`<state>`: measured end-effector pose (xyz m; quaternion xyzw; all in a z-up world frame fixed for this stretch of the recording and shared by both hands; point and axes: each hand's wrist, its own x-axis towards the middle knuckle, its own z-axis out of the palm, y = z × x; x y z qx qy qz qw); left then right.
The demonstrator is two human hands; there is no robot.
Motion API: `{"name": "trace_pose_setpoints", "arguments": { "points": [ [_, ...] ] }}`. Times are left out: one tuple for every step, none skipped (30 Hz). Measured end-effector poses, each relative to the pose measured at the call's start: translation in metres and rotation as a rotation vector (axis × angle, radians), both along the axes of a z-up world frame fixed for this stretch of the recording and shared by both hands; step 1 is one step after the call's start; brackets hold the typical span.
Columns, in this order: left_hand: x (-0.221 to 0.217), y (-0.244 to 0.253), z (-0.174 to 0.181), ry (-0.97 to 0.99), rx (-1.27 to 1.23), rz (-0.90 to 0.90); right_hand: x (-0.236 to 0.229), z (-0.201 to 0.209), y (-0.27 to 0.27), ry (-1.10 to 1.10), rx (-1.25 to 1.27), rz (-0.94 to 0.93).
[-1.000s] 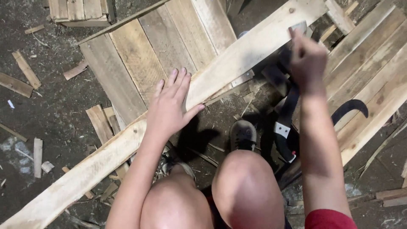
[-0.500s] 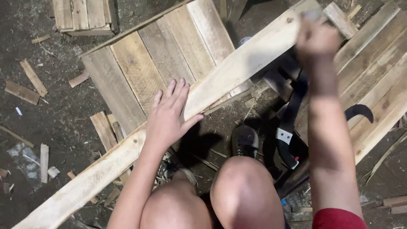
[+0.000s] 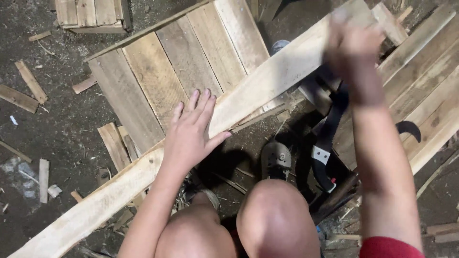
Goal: A person sits on the floor of a workshop and manually sands a wooden plank using a piece of sandpaper.
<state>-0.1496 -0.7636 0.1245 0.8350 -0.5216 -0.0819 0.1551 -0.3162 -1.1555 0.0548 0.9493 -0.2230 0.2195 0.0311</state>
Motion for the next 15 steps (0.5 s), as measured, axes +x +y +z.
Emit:
{"name": "trace_pose_setpoints", "arguments": {
  "points": [
    [0.001,0.001,0.0,-0.001,0.004,-0.003,0.005,0.019,0.032,-0.086,-0.047,0.256],
    [0.002,0.0,0.001,0.002,0.007,0.008,0.002,0.013,0.019,-0.084,-0.043,0.267],
    [0.002,0.0,0.0,-0.008,0.002,0.0,-0.002,0.005,0.007,-0.051,-0.327,0.189],
    [0.002,0.0,0.0,-0.021,-0.001,-0.017,-0.007,-0.004,-0.004,-0.023,-0.608,0.1],
    [0.001,0.002,-0.001,-0.02,0.005,-0.014,-0.01,-0.012,-0.021,-0.024,-0.602,0.103],
    [0.001,0.002,-0.001,-0.017,0.013,-0.009,-0.012,-0.016,-0.04,-0.02,-0.406,0.011],
    [0.001,0.001,0.0,-0.014,0.021,-0.003,-0.014,-0.02,-0.06,-0.021,-0.211,-0.081],
    [0.001,0.001,0.0,-0.014,0.023,-0.005,-0.01,-0.029,-0.057,-0.021,-0.209,-0.083],
    [0.001,0.002,0.0,-0.009,0.02,-0.004,-0.006,-0.038,-0.054,0.018,-0.138,-0.057],
    [0.002,0.001,-0.001,-0.003,0.011,0.002,0.001,-0.044,-0.053,0.059,-0.073,-0.027],
    [0.003,0.001,-0.002,-0.002,0.007,0.004,0.007,-0.016,-0.008,0.059,-0.078,-0.024],
    [0.003,0.001,-0.003,-0.009,0.029,-0.001,0.014,0.013,0.041,0.08,0.052,0.138],
    [0.003,0.002,-0.004,-0.016,0.051,-0.006,0.018,0.046,0.093,0.101,0.183,0.3],
    [0.003,0.001,-0.004,-0.016,0.05,0.003,0.015,0.034,0.076,0.103,0.182,0.309],
    [0.003,0.001,-0.004,-0.006,0.03,0.001,0.012,0.021,0.058,0.002,-0.003,0.322]
  ]
}}
